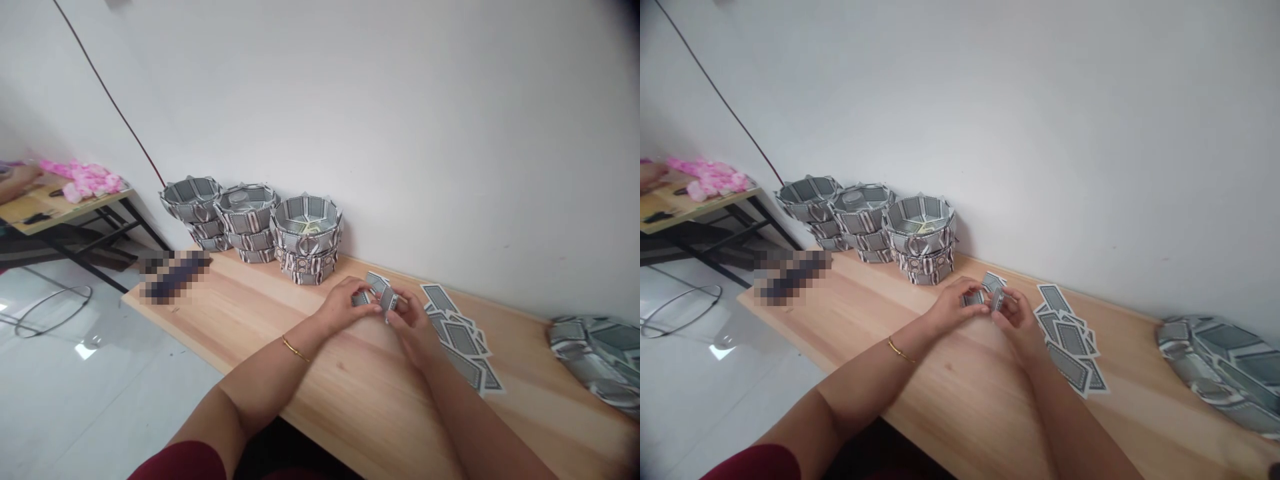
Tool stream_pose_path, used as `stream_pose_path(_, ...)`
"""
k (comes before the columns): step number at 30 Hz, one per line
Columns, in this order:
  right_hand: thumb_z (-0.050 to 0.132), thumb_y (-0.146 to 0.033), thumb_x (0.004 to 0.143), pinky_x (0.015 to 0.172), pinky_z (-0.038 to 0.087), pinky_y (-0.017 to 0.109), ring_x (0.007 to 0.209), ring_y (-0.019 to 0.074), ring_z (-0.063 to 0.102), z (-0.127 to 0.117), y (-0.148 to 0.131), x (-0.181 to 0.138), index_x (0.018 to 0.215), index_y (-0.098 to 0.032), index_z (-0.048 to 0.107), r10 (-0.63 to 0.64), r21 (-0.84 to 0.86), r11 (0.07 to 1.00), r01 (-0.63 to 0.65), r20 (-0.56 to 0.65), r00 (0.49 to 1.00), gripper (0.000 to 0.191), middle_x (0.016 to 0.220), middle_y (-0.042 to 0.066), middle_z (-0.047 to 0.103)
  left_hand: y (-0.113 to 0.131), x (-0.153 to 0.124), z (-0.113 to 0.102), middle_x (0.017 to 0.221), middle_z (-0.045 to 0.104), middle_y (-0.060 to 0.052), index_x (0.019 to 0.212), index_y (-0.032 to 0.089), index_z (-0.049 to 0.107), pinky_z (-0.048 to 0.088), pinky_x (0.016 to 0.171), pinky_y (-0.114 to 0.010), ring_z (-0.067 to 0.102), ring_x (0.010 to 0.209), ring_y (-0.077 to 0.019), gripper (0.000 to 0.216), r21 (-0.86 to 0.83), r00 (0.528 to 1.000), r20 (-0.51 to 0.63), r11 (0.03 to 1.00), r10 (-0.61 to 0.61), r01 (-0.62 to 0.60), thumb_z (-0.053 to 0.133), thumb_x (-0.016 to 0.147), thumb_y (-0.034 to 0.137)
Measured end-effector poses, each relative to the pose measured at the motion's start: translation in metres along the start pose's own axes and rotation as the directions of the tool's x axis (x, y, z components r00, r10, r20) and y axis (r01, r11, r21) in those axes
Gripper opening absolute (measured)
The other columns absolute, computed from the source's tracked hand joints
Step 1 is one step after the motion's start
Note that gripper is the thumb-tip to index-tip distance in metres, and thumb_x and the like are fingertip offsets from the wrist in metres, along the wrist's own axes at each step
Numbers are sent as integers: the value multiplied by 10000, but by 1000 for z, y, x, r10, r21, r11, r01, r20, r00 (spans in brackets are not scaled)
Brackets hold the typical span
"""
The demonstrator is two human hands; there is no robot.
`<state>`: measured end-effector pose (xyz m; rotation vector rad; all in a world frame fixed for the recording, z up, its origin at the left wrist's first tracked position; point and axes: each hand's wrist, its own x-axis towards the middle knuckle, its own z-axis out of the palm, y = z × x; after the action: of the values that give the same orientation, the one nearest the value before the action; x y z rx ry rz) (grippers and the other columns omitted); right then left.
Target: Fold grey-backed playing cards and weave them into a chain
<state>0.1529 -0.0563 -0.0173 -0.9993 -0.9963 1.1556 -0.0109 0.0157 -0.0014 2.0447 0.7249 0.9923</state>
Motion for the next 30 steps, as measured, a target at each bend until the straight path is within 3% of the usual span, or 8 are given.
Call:
stream_pose_path(4,744,-271,679,995,402,417,1085,201,580,5,-1,-2,1118,-315,463,-2,-42,999,7,113,994,523,1179,39,615,-1,0,3,1160,519,-120,1145,173,547,491,826,-326,562,996,-200,589,-296,992,111,950,-66,96,731,637,406)
stream_pose_path(10,752,-199,653,987,415,426,1107,217,572,10,-2,-4,1096,-308,446,-51,-74,995,67,206,977,549,1214,51,593,5,0,0,983,562,-69,1057,153,603,494,799,-284,560,928,-178,524,-319,961,267,934,-77,164,760,603,363)
stream_pose_path(18,680,-206,742,991,411,441,1140,209,541,6,6,-3,1163,-293,391,-139,-148,973,179,246,959,517,1263,82,534,8,-2,-2,1121,533,-110,1103,152,587,475,854,-294,533,1035,-210,558,-319,981,187,941,-55,114,756,608,347)
stream_pose_path(22,688,-253,735,983,418,433,1150,214,527,3,8,-2,1181,-287,418,-153,-302,928,217,221,963,522,1246,73,543,7,0,-3,1103,551,-98,1078,155,585,471,872,-300,555,1001,-192,514,-378,984,142,912,-111,158,748,623,328)
stream_pose_path(25,645,-322,763,991,386,449,1141,231,520,-3,8,0,1163,-254,477,-227,-553,791,262,131,965,440,1211,77,564,4,2,-4,1046,580,-91,1048,134,567,480,857,-310,578,944,-176,489,-503,981,82,843,-174,191,738,638,338)
stream_pose_path(28,554,-367,814,947,393,441,1068,240,542,-11,8,3,1083,-209,541,-364,-795,541,274,72,929,312,1106,89,609,0,5,-4,1027,588,-87,1021,130,550,486,836,-312,582,922,-168,462,-562,974,19,803,-227,198,728,653,344)
stream_pose_path(30,522,-380,822,916,391,444,1027,252,545,-14,8,5,1000,-195,579,-390,-896,375,238,81,917,264,1045,94,626,-1,5,-4,1020,590,-86,1012,132,545,486,834,-308,579,925,-164,448,-566,973,-12,803,-231,184,727,657,335)
